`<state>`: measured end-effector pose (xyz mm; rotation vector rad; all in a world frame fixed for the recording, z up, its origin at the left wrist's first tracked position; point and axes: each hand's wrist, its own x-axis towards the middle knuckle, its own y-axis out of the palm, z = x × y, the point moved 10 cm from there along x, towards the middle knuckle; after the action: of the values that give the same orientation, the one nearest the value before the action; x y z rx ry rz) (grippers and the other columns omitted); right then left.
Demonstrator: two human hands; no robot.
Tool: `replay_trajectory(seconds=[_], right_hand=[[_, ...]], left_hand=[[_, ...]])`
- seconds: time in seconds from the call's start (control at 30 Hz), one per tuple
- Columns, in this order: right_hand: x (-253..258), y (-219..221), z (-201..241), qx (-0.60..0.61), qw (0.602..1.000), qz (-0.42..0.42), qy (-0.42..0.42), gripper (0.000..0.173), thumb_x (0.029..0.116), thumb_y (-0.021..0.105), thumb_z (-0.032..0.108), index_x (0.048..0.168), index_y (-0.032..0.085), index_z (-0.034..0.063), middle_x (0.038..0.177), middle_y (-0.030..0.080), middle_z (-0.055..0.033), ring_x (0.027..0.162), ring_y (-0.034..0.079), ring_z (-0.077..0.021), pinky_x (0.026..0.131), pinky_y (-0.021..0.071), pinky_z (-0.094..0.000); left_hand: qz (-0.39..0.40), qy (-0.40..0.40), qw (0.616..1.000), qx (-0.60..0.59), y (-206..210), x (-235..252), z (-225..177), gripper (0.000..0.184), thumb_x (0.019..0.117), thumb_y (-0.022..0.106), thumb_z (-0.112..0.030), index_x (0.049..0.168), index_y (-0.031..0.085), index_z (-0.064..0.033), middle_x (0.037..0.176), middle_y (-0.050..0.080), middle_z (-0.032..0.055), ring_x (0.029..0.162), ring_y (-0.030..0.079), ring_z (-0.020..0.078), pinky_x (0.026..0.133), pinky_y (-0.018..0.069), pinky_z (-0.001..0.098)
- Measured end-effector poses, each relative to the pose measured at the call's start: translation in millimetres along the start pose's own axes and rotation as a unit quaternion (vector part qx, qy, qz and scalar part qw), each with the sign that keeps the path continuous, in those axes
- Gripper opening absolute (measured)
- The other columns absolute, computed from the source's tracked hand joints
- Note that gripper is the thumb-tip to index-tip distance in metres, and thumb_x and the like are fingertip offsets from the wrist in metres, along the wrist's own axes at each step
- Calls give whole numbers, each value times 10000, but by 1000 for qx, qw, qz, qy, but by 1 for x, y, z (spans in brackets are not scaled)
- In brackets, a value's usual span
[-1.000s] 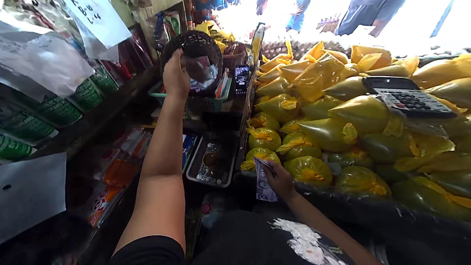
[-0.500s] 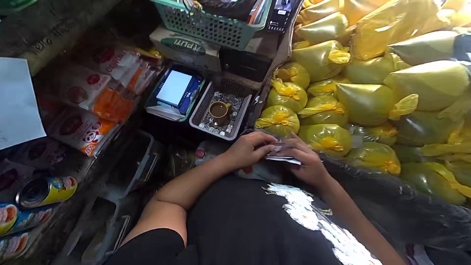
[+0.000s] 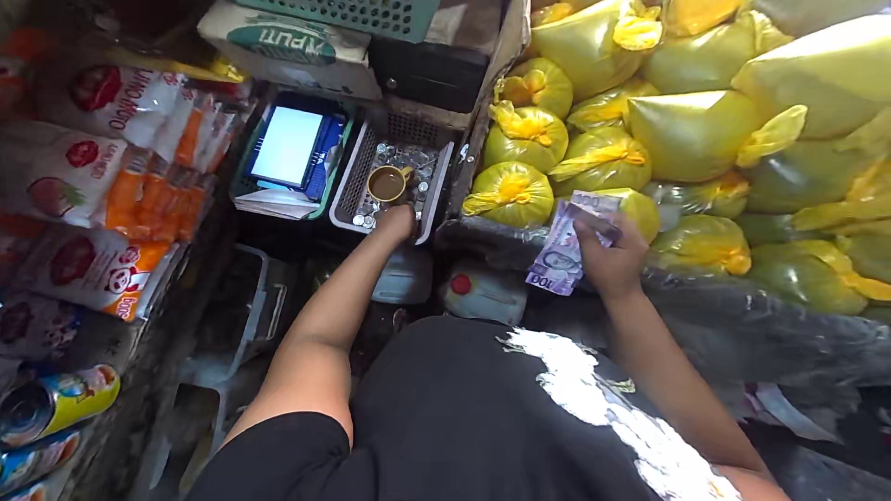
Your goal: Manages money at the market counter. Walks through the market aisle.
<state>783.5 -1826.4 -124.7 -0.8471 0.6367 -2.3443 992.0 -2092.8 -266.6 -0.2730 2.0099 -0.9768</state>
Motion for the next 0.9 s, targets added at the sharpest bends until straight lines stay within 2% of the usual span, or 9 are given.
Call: replay_trajectory(seconds=[0.1, 0.17, 0.27, 0.43, 0.57, 0.7, 0.8, 0.9], right_hand=[[0, -1, -4, 15, 1000, 4, 10, 318, 972, 677, 199, 1105, 686, -90, 1041, 699, -209, 975, 685, -148, 902, 560, -304], [0, 0, -6, 14, 1000, 4, 14, 312, 967, 682, 203, 1100, 688, -79, 1045, 695, -201, 974, 681, -147, 899, 559, -307], [-1, 1, -6, 4, 1000, 3, 14, 314, 963, 686, 202, 1088, 690, -86, 1036, 695, -225, 969, 686, -199, 896, 561, -347], [0, 2, -7, 11, 1000, 10, 14, 310, 968, 686, 212, 1086, 688, -74, 1018, 694, -190, 950, 678, -139, 888, 558, -296], [1, 3, -5, 14, 1000, 16, 1, 295, 964, 674, 177, 1088, 690, -90, 1037, 697, -223, 975, 689, -191, 904, 563, -341], [1, 3, -5, 9, 1000, 14, 4, 300, 963, 675, 190, 1088, 697, -81, 1037, 697, -218, 971, 687, -181, 898, 560, -326], [1, 3, -6, 8, 1000, 18, 13, 299, 961, 685, 195, 1089, 701, -74, 1030, 696, -209, 961, 684, -175, 895, 560, -321], [1, 4, -5, 9, 1000, 19, 8, 303, 964, 683, 197, 1081, 697, -82, 1021, 693, -208, 957, 678, -172, 895, 554, -311]], left_hand=[[-16, -28, 999, 5, 2, 11, 7, 422, 945, 694, -276, 1248, 650, 15, 1227, 659, 283, 1161, 631, 478, 931, 494, 695], [-27, -54, 998, 13, 2, 12, 13, 420, 936, 696, -297, 1226, 662, 6, 1220, 669, 267, 1146, 643, 468, 912, 504, 690], [-24, -87, 996, 17, 1, 8, 17, 349, 946, 670, -246, 1152, 671, 35, 1196, 671, 276, 1125, 651, 469, 890, 515, 681], [-34, -106, 994, 8, -5, 9, 24, 370, 990, 611, -300, 1141, 674, 32, 1185, 675, 274, 1121, 657, 458, 888, 517, 676], [-29, -110, 993, -17, -8, 8, 29, 377, 998, 600, -292, 1098, 673, 64, 1157, 668, 298, 1105, 652, 477, 884, 509, 681], [3, -60, 998, 0, -3, 18, 23, 382, 980, 639, -292, 1120, 666, 63, 1160, 665, 298, 1118, 646, 472, 909, 497, 685], [38, -13, 998, 37, 10, 32, 16, 366, 922, 730, -321, 1112, 707, -10, 1138, 688, 257, 1105, 651, 455, 910, 497, 695], [59, 23, 996, 56, 15, 37, 7, 283, 928, 717, -272, 1092, 726, -41, 1113, 700, 236, 1087, 657, 442, 902, 496, 695]])
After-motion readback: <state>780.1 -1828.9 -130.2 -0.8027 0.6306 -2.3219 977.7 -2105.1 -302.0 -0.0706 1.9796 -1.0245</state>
